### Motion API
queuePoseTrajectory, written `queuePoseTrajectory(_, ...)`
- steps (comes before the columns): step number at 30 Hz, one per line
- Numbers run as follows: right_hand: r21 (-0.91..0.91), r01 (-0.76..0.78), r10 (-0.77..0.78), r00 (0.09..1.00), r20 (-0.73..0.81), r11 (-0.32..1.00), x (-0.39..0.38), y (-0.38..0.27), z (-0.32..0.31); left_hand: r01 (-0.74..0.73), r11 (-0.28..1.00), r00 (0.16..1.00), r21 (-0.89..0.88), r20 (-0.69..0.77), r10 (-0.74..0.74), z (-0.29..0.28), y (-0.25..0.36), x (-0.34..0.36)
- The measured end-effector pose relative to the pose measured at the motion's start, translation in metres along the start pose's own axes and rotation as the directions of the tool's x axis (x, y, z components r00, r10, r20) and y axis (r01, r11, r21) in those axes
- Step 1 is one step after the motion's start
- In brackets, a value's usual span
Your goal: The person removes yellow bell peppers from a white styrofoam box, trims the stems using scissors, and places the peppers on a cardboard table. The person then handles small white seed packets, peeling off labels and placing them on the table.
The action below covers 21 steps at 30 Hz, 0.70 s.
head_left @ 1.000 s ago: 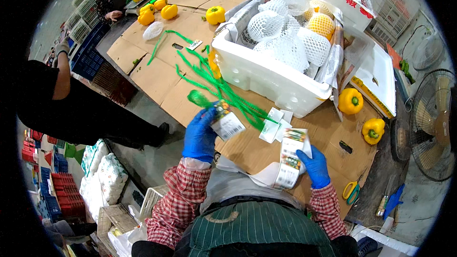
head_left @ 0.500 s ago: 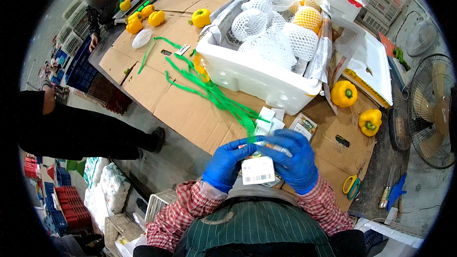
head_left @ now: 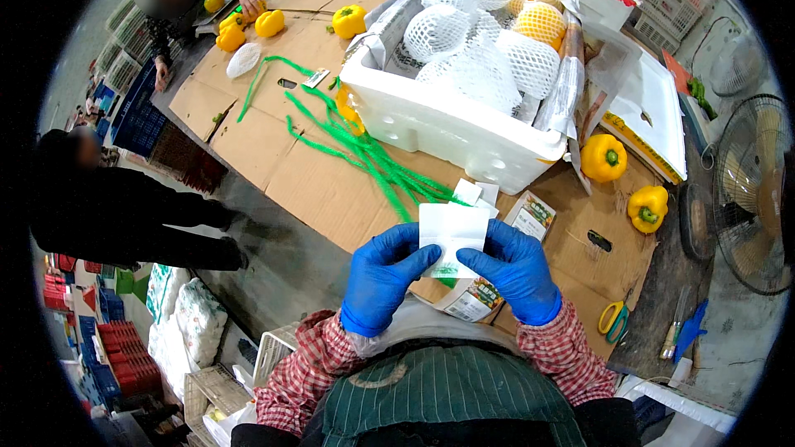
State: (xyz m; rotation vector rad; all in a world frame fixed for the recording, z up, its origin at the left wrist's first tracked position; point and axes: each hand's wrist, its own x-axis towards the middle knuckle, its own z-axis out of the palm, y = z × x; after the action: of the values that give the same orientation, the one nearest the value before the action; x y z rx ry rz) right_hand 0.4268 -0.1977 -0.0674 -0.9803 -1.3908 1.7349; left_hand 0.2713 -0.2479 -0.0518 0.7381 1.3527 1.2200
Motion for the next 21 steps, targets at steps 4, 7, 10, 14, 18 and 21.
queuePoseTrajectory(4,0.076,-0.127,0.12,0.988,0.092,0.989,-0.001,-0.01,-0.004,0.0,0.995,1.0,-0.1,0.007,0.001,0.0,-0.004,-0.001)
queuePoseTrajectory(7,0.08,-0.082,0.071,0.988,0.138,0.993,0.0,-0.013,-0.005,0.021,0.995,1.0,-0.096,-0.002,-0.021,0.003,0.002,-0.003)
queuePoseTrajectory(10,0.094,0.007,-0.021,0.989,0.145,0.996,0.0,-0.012,-0.005,0.013,0.996,1.0,-0.09,-0.014,-0.014,0.006,0.005,-0.007)
queuePoseTrajectory(14,0.15,0.007,-0.036,0.981,0.191,0.989,0.001,-0.01,-0.009,-0.014,0.995,1.0,-0.099,0.016,0.016,0.006,0.008,-0.009)
queuePoseTrajectory(18,0.125,0.009,-0.034,0.98,0.196,0.992,0.001,-0.01,-0.011,-0.135,0.986,0.989,-0.097,0.054,0.141,0.007,0.005,-0.01)
queuePoseTrajectory(21,0.085,0.025,-0.039,0.986,0.164,0.996,0.001,-0.007,-0.012,-0.119,0.983,0.99,-0.137,0.053,0.127,0.008,0.008,-0.01)
